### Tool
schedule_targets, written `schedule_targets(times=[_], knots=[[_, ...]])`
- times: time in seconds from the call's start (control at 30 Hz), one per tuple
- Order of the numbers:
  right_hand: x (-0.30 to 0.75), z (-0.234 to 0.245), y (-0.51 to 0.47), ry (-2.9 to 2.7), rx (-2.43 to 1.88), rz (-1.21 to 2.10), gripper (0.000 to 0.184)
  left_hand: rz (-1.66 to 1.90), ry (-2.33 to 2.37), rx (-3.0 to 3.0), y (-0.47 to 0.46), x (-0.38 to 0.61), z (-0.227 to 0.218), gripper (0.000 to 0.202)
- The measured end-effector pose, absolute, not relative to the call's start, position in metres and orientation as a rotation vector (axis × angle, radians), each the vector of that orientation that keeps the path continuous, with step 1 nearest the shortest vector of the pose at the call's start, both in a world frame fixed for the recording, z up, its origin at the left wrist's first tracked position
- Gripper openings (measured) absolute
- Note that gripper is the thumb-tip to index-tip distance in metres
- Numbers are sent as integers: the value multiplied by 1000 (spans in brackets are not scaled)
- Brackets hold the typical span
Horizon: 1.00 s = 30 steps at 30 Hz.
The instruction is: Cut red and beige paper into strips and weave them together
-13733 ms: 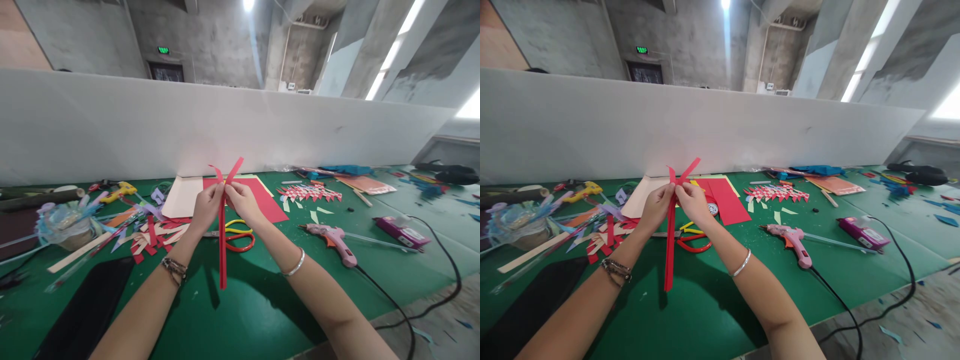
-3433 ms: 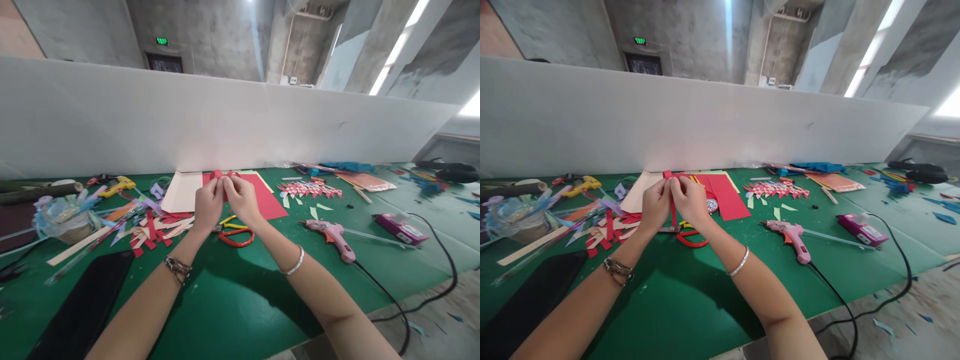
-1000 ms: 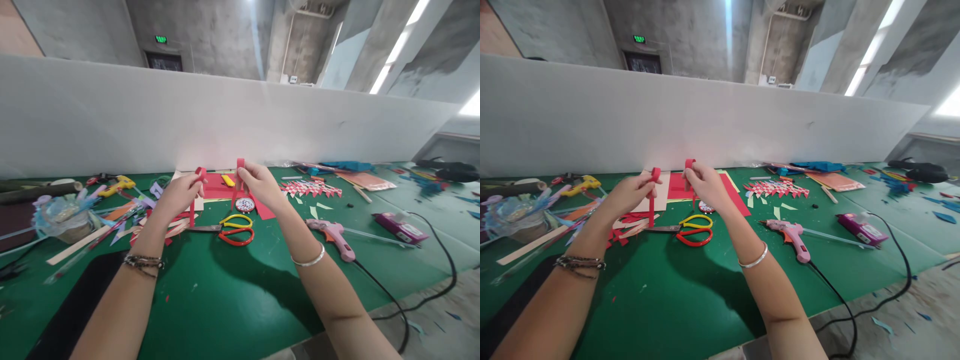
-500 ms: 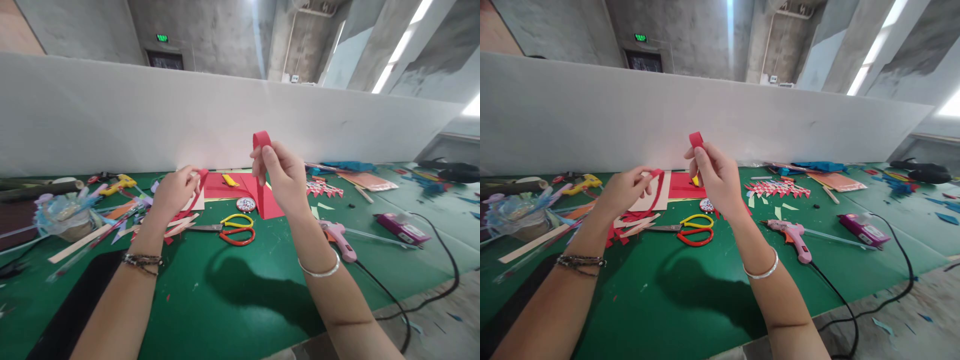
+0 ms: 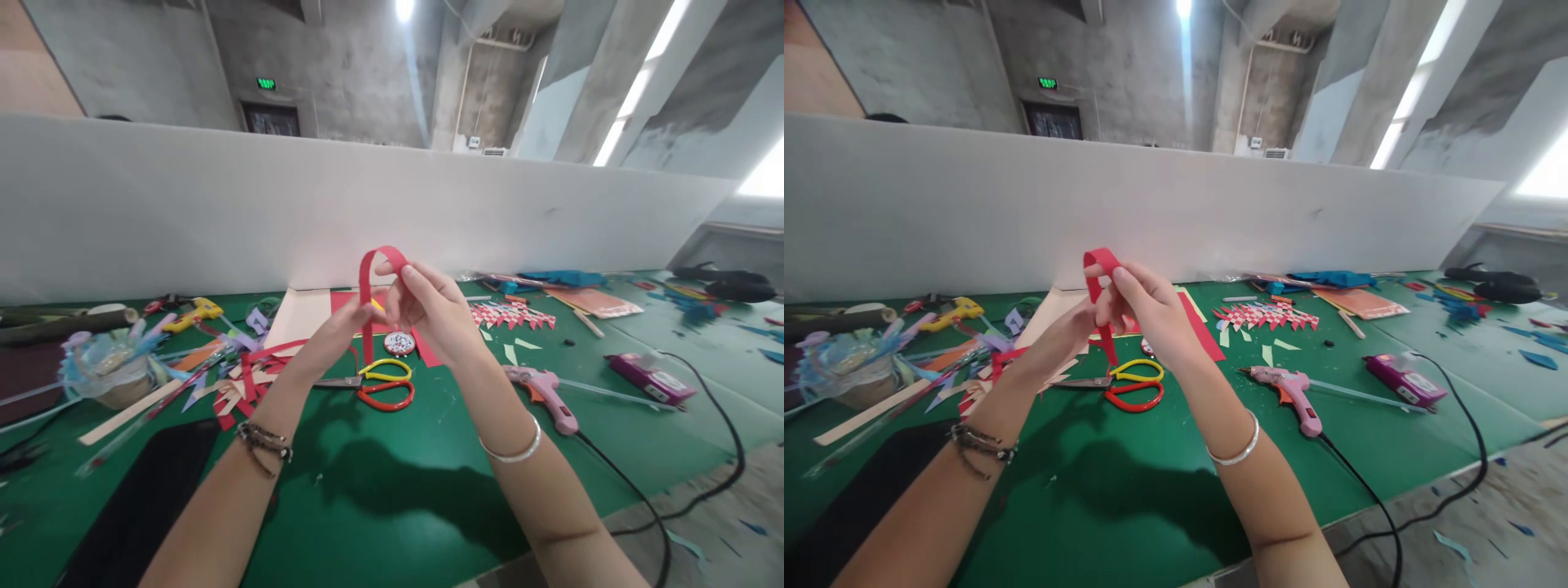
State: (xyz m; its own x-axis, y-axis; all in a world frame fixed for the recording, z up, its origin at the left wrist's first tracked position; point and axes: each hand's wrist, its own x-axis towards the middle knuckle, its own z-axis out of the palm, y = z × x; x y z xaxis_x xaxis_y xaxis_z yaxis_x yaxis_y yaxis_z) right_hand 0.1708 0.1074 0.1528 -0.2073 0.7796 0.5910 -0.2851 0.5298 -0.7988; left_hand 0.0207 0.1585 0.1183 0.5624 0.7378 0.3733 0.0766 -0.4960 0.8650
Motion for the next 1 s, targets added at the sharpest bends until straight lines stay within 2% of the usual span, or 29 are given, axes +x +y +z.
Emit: schedule_targets(times=[0.2,0.3,0.47,0.7,0.77,0.9,1.0], knots=[[176,153,113,-1309,-455,1001,24,893,599,1566,163,33,98,23],[180,150,119,-1500,-609,1050,28,971,519,1203,166,34,98,19],[184,134,136,-2036,-977,1003,24,1164,464,854,161,30,115,34],[184,116,148,-2306,-1198,1083,26,1204,502,857,160,27,119,35],[187,117,150,-2343,-1225,989,28,1156,515,934,161,28,117,35],[196,123,151,-2097,-1156,517,30,974,587,1087,162,33,110,35],[197,127,148,-1971,-1065,474,35,763,659,1183,161,37,104,45]])
